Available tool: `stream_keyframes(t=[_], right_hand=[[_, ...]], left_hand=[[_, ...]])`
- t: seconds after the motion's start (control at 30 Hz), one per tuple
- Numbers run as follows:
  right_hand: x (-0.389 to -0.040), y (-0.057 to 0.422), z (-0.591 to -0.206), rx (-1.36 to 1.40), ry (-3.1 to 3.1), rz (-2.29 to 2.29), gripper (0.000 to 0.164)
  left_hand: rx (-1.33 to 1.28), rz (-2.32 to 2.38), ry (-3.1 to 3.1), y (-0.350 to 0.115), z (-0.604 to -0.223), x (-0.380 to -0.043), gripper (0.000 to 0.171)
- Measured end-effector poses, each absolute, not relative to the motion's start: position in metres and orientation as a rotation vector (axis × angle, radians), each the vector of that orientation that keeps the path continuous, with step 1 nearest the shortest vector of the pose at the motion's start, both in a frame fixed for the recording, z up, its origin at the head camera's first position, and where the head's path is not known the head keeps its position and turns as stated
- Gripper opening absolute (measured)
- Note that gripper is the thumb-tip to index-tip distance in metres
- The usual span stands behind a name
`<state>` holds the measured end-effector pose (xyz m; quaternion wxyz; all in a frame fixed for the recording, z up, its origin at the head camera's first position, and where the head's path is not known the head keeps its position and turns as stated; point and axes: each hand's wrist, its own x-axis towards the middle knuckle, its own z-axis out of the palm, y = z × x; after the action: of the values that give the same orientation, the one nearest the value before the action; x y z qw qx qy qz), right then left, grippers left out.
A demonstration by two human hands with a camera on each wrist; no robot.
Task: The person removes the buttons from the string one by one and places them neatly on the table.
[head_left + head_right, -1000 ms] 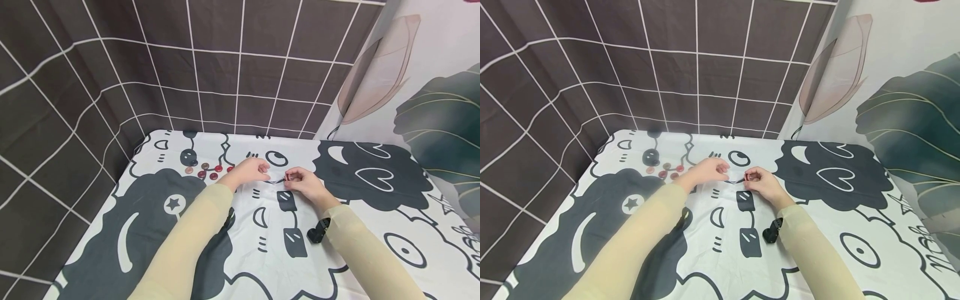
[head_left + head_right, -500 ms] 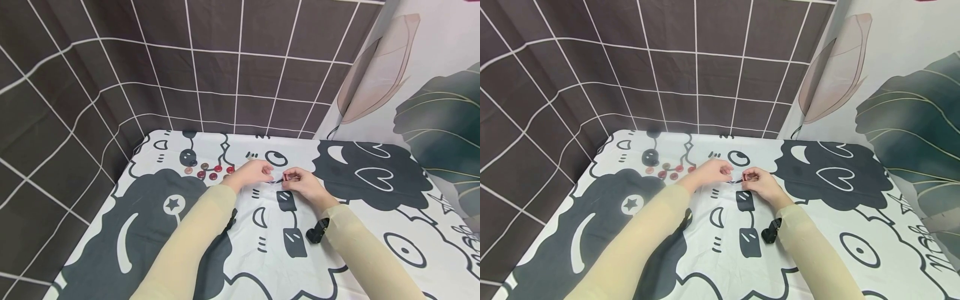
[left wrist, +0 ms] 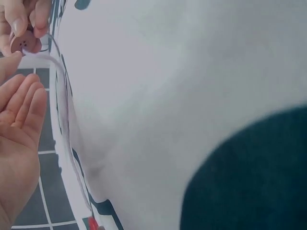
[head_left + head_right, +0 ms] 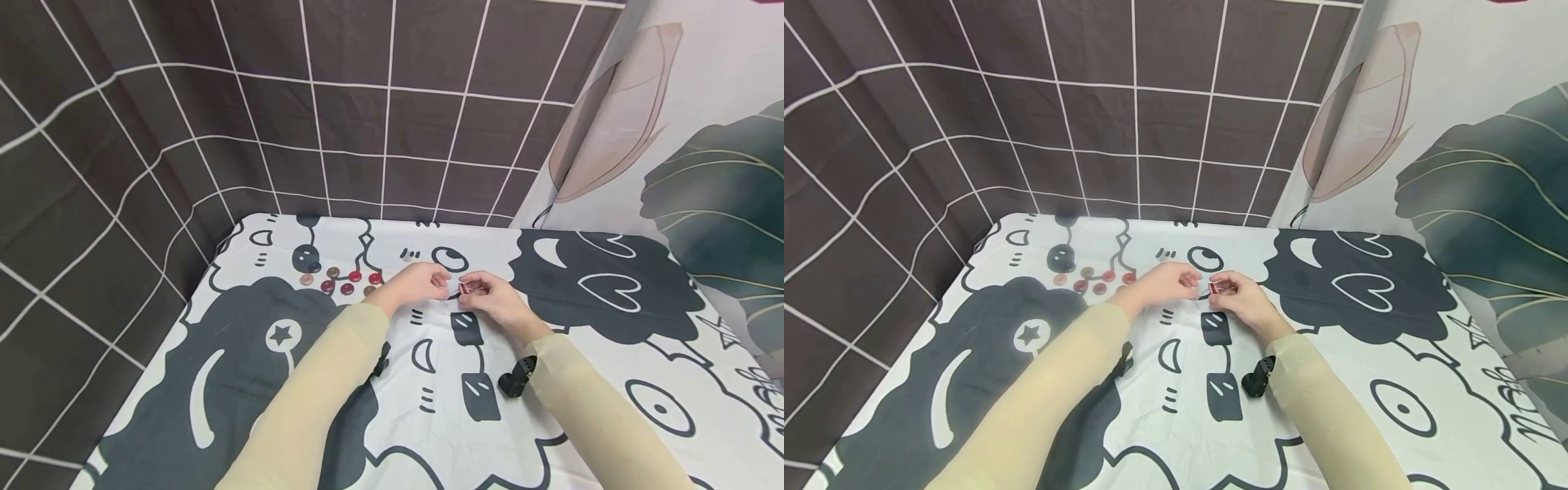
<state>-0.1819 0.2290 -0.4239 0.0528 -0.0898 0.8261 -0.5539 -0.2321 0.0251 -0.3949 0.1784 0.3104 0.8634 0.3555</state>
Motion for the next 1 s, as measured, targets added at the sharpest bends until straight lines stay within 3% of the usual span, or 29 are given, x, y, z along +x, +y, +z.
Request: stream_keyframes(t=[0.2, 1.0], right_hand=[[-0.181, 0.228, -0.424, -0.296, 2.487, -1.735, 0.037], [-0.173, 0.221, -0.407, -0.261, 2.474, -1.693, 0.043]], left_hand=[[0.915, 0.983, 2.459, 0.028, -0.396, -0.232, 0.036], [0.894, 1.101, 2.422, 0.032, -0.399, -0.23, 0.034]])
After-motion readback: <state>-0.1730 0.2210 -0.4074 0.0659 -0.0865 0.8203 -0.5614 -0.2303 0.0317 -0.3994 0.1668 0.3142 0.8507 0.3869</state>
